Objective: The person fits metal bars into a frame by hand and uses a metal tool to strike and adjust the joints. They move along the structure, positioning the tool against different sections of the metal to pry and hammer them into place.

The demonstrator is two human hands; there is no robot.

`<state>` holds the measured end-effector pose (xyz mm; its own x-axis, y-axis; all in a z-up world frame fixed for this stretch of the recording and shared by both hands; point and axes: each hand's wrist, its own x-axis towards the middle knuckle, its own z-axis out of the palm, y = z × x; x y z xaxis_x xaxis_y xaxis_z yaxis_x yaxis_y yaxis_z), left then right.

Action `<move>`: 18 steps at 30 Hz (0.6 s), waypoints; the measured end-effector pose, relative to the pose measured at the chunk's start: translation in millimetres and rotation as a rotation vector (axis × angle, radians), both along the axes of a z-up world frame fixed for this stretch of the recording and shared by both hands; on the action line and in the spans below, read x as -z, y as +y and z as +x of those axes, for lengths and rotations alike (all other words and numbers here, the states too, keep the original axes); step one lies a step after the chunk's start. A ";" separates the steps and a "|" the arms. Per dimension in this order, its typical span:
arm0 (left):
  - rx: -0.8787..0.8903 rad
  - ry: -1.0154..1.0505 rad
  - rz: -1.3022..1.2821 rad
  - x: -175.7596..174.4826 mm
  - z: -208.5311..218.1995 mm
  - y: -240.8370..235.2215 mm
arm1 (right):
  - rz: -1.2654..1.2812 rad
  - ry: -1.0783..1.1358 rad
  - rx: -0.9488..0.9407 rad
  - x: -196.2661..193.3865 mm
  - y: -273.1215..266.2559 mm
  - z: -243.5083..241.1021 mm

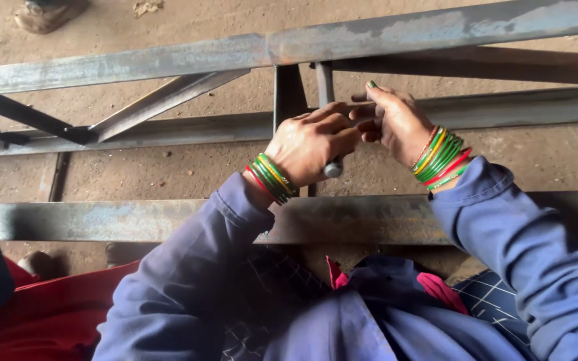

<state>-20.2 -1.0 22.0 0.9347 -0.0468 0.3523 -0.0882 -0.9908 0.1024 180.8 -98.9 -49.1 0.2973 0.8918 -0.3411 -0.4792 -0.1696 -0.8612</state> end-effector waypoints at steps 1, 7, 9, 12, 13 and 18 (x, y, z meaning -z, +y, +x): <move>-0.053 0.054 -0.001 -0.5 -0.2 -1.2 | -0.002 0.012 -0.004 -4.9 -1.9 2.3; -0.212 0.045 -0.008 -5.9 -7.5 -2.9 | 0.279 -0.354 0.042 -119.1 -36.5 24.6; -0.186 0.025 -0.041 3.6 -6.9 -1.5 | 0.289 -0.427 0.057 -130.0 -52.0 41.4; -0.143 -0.018 -0.075 12.9 -3.0 -0.2 | 0.218 -0.577 0.037 -135.3 -84.1 53.0; -0.118 -0.035 -0.081 15.9 -1.2 0.1 | 0.129 -0.647 0.008 -133.8 -96.6 54.6; -0.038 -0.039 -0.089 18.1 2.0 -5.5 | -0.057 -0.629 -0.083 -78.6 -123.3 44.9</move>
<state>-18.3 -6.4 3.8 0.9206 0.0212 0.3900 -0.0569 -0.9806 0.1876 225.6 -222.2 29.5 0.3866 0.9061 -0.1718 0.1318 -0.2386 -0.9621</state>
